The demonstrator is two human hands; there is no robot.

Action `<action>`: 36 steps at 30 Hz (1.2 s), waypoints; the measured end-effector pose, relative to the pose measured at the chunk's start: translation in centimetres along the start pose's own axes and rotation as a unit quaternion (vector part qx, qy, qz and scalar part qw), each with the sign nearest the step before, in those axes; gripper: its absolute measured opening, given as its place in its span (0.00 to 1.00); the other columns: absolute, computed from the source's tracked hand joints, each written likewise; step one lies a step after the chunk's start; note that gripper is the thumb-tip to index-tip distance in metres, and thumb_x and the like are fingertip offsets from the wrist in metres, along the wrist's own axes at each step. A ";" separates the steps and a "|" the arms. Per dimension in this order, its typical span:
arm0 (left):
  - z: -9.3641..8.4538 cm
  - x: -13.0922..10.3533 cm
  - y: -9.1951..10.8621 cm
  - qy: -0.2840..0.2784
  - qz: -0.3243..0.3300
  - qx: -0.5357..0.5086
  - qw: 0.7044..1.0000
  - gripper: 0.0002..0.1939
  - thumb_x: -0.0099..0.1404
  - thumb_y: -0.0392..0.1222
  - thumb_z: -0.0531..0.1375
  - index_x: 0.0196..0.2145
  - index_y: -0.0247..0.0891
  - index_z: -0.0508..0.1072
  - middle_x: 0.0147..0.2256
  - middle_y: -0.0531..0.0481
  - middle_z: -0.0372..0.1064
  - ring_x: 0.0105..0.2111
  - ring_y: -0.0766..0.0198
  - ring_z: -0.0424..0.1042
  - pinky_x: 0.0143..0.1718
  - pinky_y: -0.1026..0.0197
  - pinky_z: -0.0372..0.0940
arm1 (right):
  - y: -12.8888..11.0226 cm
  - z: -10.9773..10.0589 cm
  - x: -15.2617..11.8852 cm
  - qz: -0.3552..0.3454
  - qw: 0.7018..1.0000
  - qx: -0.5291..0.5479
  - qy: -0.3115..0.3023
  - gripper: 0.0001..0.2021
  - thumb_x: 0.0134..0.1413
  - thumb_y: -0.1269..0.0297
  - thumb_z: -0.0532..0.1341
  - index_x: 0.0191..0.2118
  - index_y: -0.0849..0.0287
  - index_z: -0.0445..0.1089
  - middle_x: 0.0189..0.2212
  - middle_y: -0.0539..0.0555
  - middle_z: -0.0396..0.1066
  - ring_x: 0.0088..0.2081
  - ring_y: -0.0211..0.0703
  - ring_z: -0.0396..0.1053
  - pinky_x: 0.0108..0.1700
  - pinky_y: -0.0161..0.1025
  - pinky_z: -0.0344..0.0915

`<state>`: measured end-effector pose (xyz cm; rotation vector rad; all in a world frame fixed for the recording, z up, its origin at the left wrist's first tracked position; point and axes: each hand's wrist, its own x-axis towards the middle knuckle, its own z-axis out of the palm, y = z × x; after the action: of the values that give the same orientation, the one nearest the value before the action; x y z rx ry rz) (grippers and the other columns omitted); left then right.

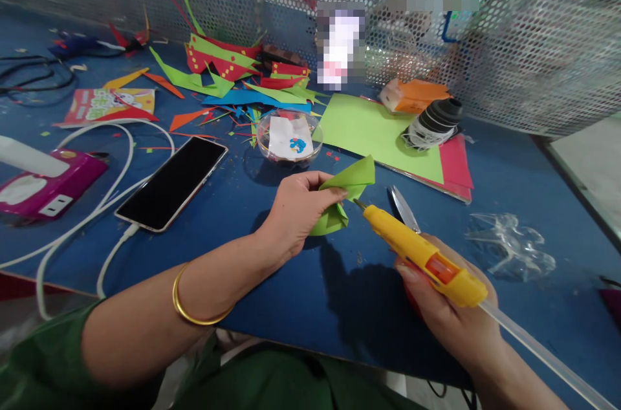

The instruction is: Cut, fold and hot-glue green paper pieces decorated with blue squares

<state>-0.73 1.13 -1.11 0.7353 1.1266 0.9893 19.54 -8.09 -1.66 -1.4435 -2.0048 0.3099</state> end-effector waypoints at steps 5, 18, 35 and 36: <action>-0.1 0.0 -0.1 -0.004 -0.005 0.000 1.000 0.13 0.45 0.41 0.73 0.28 0.35 0.77 0.24 0.53 0.70 0.21 0.68 0.68 0.22 0.63 0.68 | 0.1 0.1 -0.1 0.003 1.000 -0.004 0.001 0.07 0.63 0.58 0.59 0.35 0.53 0.66 0.25 0.49 0.69 0.25 0.40 0.69 0.25 0.37 0.62; 0.0 0.1 0.0 0.004 0.002 0.001 1.000 0.11 0.46 0.38 0.72 0.29 0.35 0.78 0.24 0.52 0.70 0.21 0.68 0.67 0.22 0.63 0.67 | -0.1 0.1 0.2 -0.001 1.000 -0.009 -0.001 0.09 0.64 0.57 0.59 0.34 0.54 0.65 0.24 0.47 0.67 0.23 0.38 0.67 0.24 0.36 0.61; -0.1 0.2 -0.1 0.002 -0.008 -0.002 1.000 0.12 0.44 0.39 0.72 0.28 0.35 0.77 0.24 0.52 0.71 0.22 0.67 0.68 0.22 0.63 0.67 | 0.2 -0.1 0.1 -0.002 1.000 0.004 -0.003 0.08 0.64 0.59 0.59 0.34 0.54 0.66 0.25 0.47 0.68 0.24 0.36 0.67 0.26 0.34 0.62; -0.1 0.3 -0.1 0.004 -0.006 -0.004 1.000 0.12 0.45 0.39 0.72 0.28 0.35 0.77 0.24 0.52 0.71 0.22 0.67 0.68 0.23 0.63 0.67 | 0.2 -0.2 0.0 -0.006 1.000 0.015 -0.001 0.07 0.64 0.59 0.60 0.35 0.54 0.66 0.26 0.47 0.69 0.25 0.37 0.68 0.26 0.34 0.62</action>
<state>-0.73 1.34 -1.34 0.7173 1.1328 0.9869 19.79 -8.00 -1.63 -1.4139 -2.0014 0.3351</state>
